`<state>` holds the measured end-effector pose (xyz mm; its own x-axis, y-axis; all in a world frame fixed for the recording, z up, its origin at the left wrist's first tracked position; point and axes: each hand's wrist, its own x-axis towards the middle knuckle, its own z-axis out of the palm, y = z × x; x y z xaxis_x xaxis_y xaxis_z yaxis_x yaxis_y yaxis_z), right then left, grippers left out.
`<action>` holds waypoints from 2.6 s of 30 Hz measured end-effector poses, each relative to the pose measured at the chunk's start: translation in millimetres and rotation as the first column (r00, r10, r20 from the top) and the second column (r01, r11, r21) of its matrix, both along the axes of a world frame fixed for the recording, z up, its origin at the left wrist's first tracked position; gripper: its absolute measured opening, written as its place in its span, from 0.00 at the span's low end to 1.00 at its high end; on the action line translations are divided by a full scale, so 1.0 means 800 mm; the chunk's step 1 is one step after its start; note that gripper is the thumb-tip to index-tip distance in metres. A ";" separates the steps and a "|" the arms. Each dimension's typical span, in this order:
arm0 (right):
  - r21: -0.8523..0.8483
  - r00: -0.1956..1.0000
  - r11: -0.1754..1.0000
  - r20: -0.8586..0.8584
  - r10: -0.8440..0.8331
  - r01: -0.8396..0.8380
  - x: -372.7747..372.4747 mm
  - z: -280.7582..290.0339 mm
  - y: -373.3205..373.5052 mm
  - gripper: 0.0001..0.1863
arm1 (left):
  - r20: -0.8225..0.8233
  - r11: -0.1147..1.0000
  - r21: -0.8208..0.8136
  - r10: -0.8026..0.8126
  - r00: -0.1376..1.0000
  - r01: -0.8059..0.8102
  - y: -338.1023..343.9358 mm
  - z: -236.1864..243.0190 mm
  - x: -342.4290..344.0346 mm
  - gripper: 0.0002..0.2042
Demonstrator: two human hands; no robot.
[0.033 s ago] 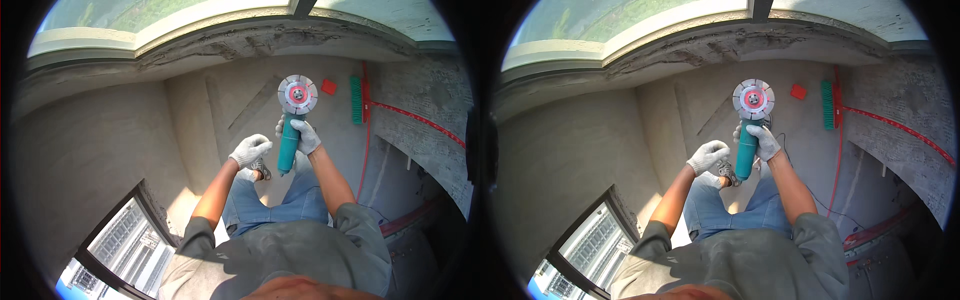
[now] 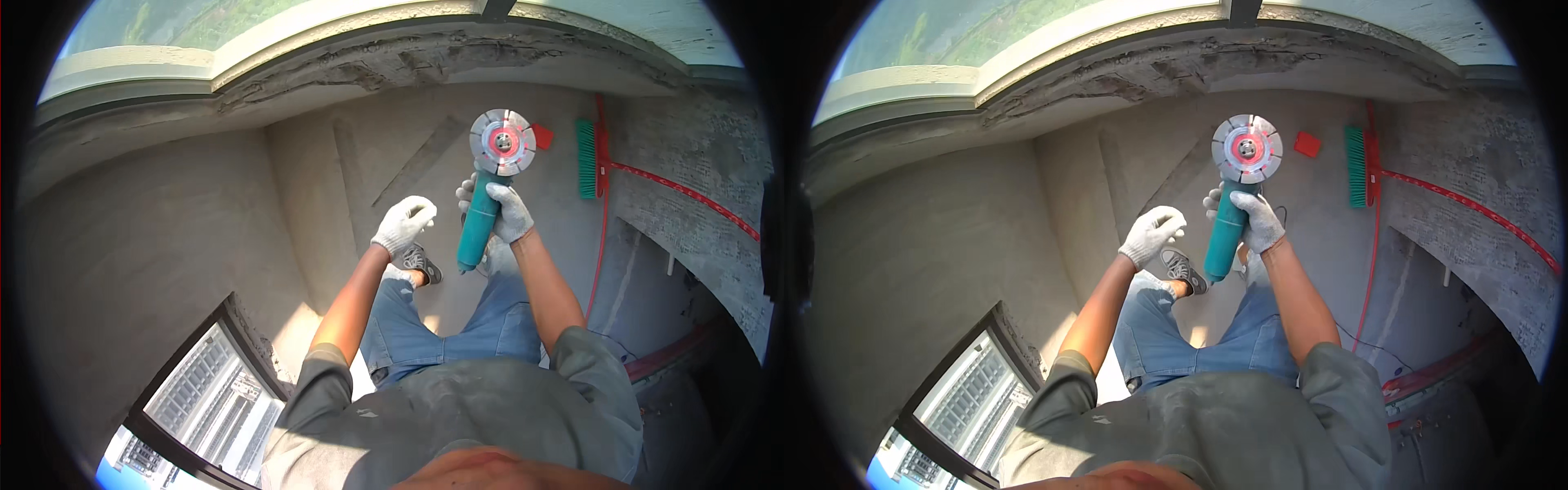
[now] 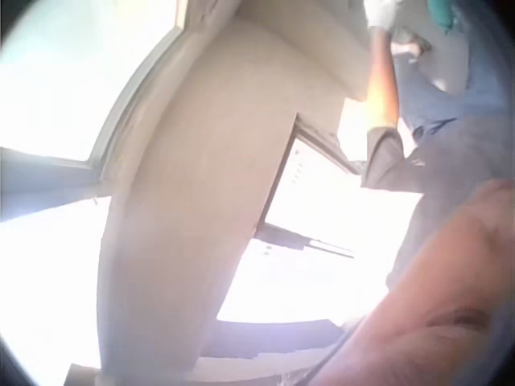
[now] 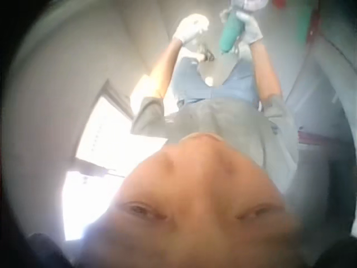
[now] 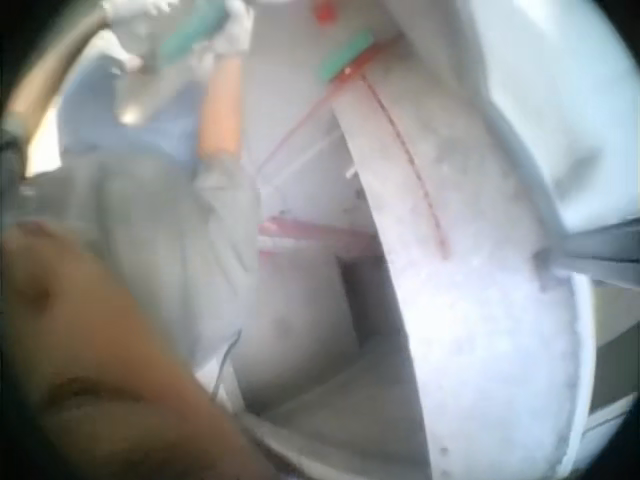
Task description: Grinding concrete under a window sill using an angle grinder and then chipping it away with a hammer.
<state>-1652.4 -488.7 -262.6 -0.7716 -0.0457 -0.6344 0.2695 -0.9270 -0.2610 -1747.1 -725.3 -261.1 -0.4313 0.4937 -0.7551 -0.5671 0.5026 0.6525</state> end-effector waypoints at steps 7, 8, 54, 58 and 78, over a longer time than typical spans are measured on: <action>-0.121 0.911 0.932 -0.201 -0.360 0.342 -0.062 -0.172 0.078 0.29 | -0.725 0.963 -0.085 0.116 0.679 -0.255 0.096 -0.313 -0.215 0.30; -0.128 0.898 0.932 -0.252 -0.361 0.338 -0.069 -0.182 0.080 0.29 | -0.761 0.966 -0.049 0.128 0.636 -0.253 0.120 -0.332 -0.241 0.30; 0.371 0.956 0.890 -0.221 -0.192 0.264 -0.123 -0.286 -0.087 0.29 | -0.212 0.830 0.440 -0.275 0.938 0.343 0.019 -0.309 -0.100 0.32; 0.447 0.972 0.869 -0.184 -0.144 0.214 -0.124 -0.306 -0.100 0.29 | -0.055 0.834 0.534 -0.128 0.990 0.138 0.007 -0.334 -0.071 0.31; 0.631 0.988 0.769 0.031 -0.152 0.099 -0.170 -0.277 -0.094 0.24 | -0.001 0.814 0.560 -0.186 0.983 0.155 0.022 -0.312 -0.111 0.27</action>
<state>-1788.6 -563.7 -484.1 -0.6905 0.4760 -0.5446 0.2060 -0.5923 -0.7789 -1835.6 -708.1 -511.1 -0.2691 0.8977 -0.3490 -0.5471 0.1557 0.8224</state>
